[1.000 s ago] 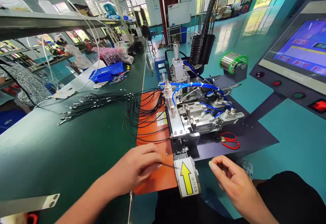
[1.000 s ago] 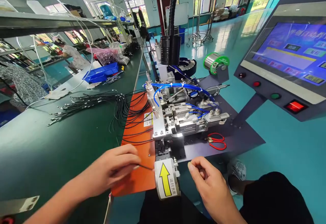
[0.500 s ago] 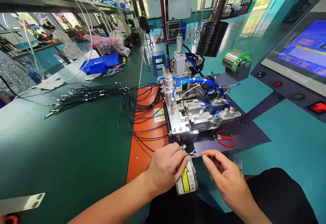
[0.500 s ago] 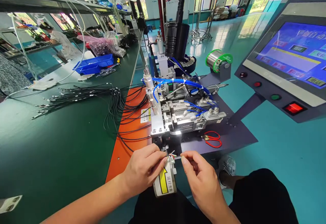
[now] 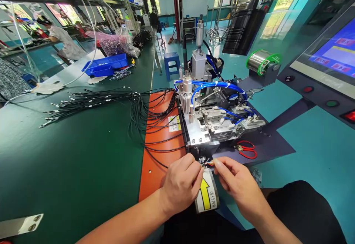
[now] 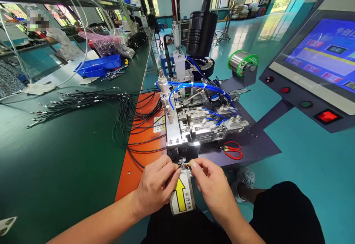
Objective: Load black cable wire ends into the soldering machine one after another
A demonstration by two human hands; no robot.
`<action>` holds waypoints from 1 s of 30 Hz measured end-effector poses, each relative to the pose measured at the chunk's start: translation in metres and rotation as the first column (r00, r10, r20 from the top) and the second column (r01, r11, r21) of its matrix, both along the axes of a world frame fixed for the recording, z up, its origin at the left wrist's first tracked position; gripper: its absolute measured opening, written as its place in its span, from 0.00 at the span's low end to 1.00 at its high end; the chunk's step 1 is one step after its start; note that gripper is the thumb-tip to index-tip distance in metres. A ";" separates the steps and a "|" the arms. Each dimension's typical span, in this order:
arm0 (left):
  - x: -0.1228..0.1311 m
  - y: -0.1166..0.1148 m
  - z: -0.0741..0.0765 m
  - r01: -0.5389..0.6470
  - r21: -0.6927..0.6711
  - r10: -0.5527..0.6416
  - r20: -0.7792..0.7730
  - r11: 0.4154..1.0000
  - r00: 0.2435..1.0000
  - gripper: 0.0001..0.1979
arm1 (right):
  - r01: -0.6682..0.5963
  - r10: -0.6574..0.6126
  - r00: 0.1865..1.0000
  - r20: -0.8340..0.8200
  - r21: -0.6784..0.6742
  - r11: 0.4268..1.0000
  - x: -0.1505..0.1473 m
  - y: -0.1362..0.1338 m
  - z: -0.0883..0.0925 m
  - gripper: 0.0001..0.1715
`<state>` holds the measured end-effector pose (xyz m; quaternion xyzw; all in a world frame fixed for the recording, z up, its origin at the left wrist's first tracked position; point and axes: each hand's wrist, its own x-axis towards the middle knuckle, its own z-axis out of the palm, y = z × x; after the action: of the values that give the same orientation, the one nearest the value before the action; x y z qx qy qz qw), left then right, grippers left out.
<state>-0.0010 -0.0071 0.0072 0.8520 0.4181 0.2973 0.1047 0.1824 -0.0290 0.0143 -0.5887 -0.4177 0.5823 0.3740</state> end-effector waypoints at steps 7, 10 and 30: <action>0.000 0.000 -0.001 -0.006 0.014 0.006 -0.034 1.000 0.999 0.12 | -0.030 0.003 0.970 -0.245 -0.105 0.994 -0.003 0.011 0.006 0.23; 0.000 0.000 -0.001 -0.011 0.011 0.011 -0.034 1.000 0.999 0.13 | -0.024 0.000 0.967 -0.256 -0.092 0.995 -0.004 0.012 0.006 0.23; -0.006 0.002 -0.001 -0.004 -0.105 0.006 0.020 0.994 1.000 0.10 | -0.095 0.090 0.995 0.050 0.120 0.988 0.003 0.025 -0.008 0.18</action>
<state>-0.0067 -0.0050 0.0059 0.8413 0.4341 0.2837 0.1527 0.1853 -0.0044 0.0061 -0.5575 -0.4877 0.5590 0.3726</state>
